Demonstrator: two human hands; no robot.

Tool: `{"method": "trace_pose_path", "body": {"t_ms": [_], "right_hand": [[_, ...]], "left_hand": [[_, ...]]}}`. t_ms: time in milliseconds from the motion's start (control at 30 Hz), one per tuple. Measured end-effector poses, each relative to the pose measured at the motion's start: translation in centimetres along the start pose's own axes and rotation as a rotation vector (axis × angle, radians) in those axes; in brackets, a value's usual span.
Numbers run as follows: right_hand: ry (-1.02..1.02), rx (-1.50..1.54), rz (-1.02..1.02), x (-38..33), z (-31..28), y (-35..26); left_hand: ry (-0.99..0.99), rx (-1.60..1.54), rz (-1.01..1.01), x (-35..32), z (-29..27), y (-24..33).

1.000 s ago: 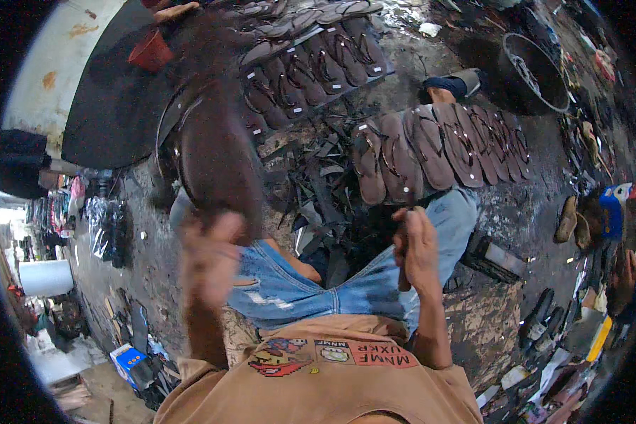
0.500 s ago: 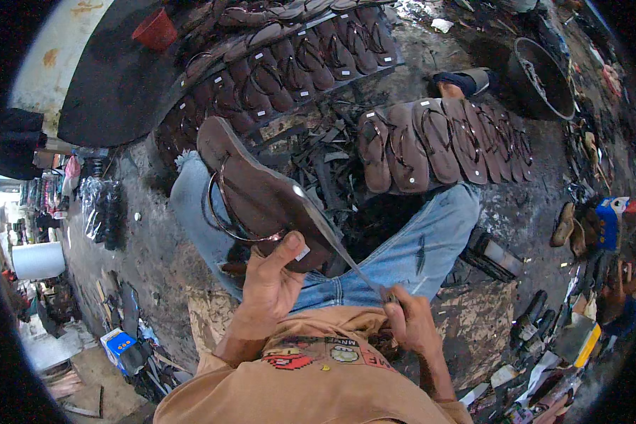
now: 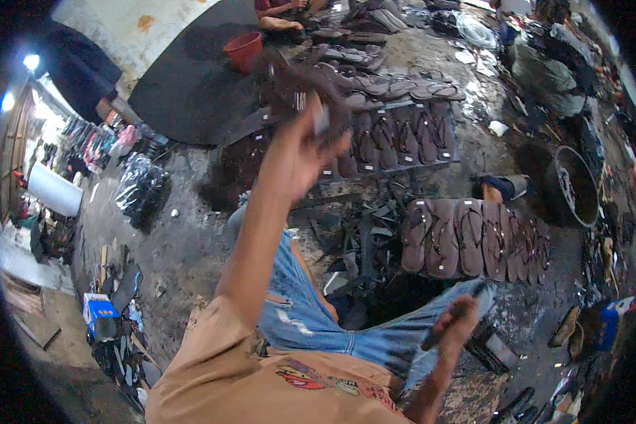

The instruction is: The person sits on the floor and uses a knife to trim excess material from the edges of brown flip-flops. They handle each sandal one at a time, scraping the sole and strap edges, then place the finished sandals back in a row.

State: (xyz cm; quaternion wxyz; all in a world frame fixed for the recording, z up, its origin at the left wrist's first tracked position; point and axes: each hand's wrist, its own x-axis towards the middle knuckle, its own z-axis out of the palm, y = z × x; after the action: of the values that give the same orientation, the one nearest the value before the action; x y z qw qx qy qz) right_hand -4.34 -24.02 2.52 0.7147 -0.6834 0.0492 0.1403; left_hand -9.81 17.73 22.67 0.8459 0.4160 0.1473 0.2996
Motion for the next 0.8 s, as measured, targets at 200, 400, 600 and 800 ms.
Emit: {"method": "trace_pose_path", "body": {"t_ms": [200,400,600,800], "right_hand": [[0.217,0.117,0.082,-1.5,-1.4,-5.0],[0.103,0.301,0.274,-4.1,-0.9,-1.8],[0.007,0.033,0.269,-4.4,1.8,-2.1],[-0.208,-0.062,0.104,-5.7,4.4,-5.8]], "left_hand": [[0.42,0.677,-0.118,3.6,-7.4,-21.7],[0.112,0.658,-0.811,-6.6,-5.6,-35.2],[0.243,1.118,-0.412,-3.4,-0.9,-30.9],[0.133,1.308,-0.331,-1.7,-2.3,-23.8]]}}
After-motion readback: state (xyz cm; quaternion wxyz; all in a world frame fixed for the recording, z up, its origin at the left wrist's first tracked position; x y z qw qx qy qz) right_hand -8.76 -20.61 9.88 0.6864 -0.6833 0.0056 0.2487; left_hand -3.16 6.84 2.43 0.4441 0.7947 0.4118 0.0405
